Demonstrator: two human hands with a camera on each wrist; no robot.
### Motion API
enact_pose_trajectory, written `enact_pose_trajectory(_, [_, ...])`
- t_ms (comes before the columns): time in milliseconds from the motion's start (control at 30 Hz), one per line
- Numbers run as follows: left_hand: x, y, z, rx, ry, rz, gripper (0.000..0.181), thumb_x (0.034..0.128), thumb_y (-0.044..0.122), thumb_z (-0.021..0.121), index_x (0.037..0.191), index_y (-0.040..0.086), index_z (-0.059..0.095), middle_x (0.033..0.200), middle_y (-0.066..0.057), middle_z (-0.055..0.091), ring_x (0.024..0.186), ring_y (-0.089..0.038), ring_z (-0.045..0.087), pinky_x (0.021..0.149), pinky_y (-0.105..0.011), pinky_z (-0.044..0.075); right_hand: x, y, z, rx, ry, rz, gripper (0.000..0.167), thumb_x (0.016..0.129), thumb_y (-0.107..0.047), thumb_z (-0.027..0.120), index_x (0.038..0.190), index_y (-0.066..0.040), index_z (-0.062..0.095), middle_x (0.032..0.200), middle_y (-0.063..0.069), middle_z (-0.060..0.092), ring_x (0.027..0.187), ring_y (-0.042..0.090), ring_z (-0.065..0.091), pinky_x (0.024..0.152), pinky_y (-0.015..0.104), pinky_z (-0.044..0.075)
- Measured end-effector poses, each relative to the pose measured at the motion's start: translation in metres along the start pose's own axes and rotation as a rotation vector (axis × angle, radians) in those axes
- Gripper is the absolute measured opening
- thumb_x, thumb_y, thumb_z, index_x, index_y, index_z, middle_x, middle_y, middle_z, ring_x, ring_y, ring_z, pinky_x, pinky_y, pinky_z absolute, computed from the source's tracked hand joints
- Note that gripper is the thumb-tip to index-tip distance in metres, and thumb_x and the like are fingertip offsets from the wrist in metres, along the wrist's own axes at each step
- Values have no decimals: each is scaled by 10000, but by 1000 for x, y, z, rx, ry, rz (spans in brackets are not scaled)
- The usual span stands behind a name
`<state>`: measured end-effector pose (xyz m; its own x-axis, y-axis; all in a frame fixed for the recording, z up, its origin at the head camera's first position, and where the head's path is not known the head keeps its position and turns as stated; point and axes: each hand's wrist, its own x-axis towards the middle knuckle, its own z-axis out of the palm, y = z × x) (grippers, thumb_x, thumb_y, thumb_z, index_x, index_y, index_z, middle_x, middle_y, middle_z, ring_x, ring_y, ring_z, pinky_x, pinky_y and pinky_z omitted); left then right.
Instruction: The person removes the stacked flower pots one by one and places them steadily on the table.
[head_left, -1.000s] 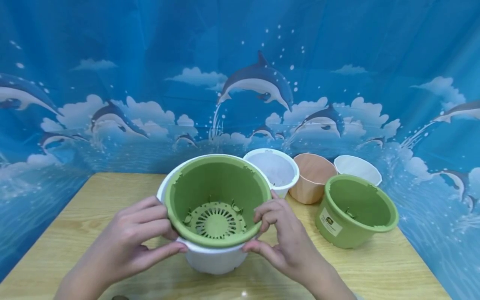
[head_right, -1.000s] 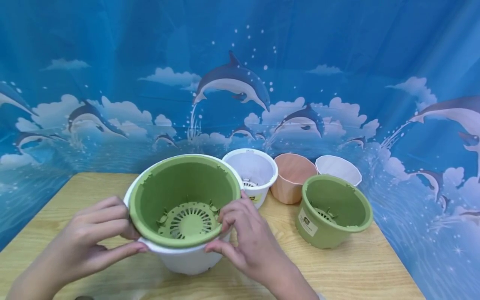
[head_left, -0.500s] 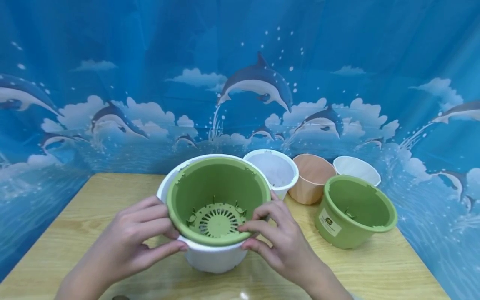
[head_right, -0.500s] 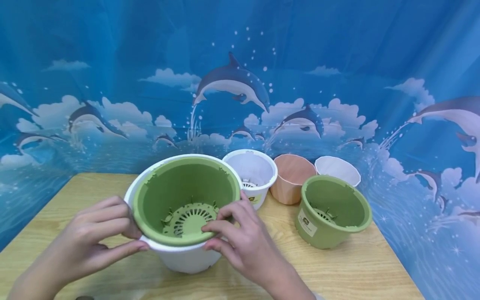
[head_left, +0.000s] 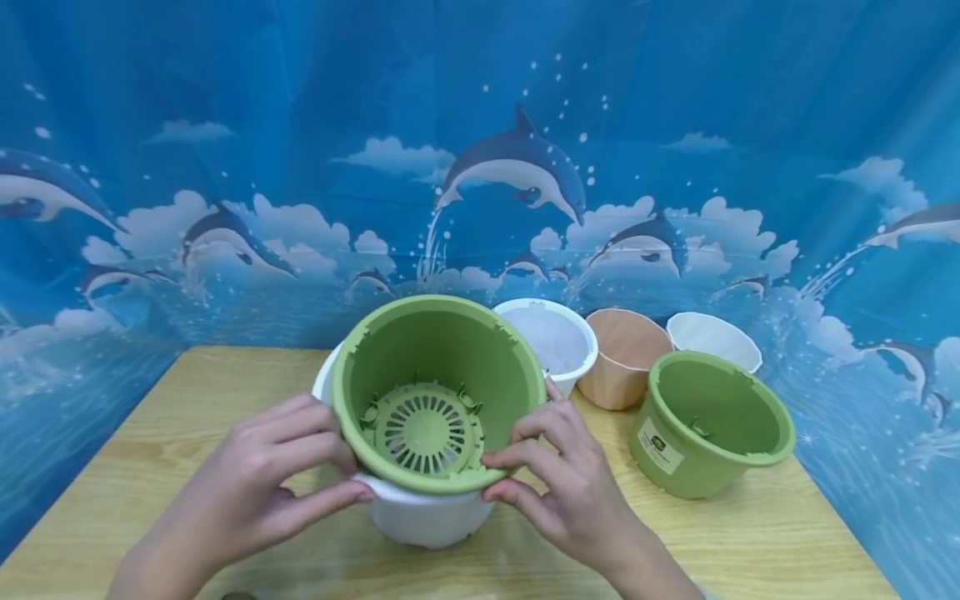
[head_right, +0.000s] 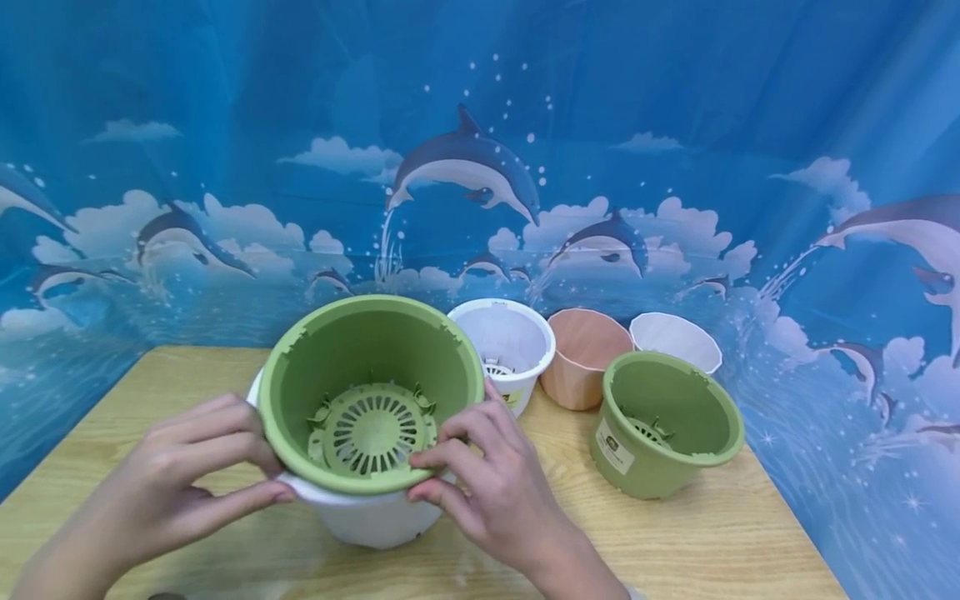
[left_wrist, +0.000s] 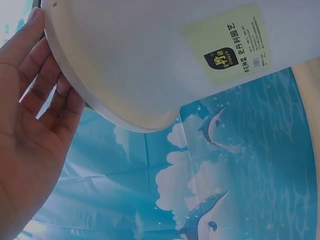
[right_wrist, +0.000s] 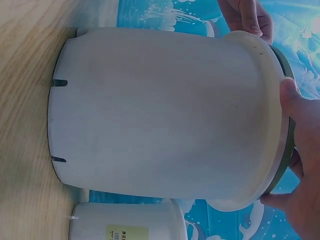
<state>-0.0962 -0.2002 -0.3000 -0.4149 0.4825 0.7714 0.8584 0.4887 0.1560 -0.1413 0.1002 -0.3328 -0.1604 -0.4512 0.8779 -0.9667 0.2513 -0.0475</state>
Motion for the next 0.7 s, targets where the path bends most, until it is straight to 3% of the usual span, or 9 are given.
enact_pose_trajectory(167, [0,-1,-3,24,-1,25,166,854,374,771,912,220,750,936,116,680,872,-48,600,827,-129,494,-1,1,1,8,-56,18,291,920,-372,650,975,-86,668,1065,40,653,1068,250,623,1160,627,230])
enact_pose_trajectory(333, [-4,-6,-4,78,-30,34,254,841,412,773,992,208,765,1014,91,712,930,-95,654,908,-149,494,-4,2,4,-3,-100,69,334,942,-408,609,1023,-85,634,1076,13,696,1088,237,651,1170,638,182])
enact_pose_trajectory(533, [-7,-11,-2,146,-67,23,255,908,462,676,970,230,762,1034,124,706,949,-93,668,904,-153,503,-8,5,9,26,-63,88,372,945,-433,605,1017,-69,629,1007,7,678,1006,200,623,1178,633,165])
enact_pose_trajectory(700, [-7,-12,1,143,-70,27,207,892,421,705,974,239,756,1037,133,697,942,-76,657,875,-154,515,-9,5,10,70,-17,101,360,929,-426,635,994,-72,640,974,15,674,992,197,612,1194,613,136])
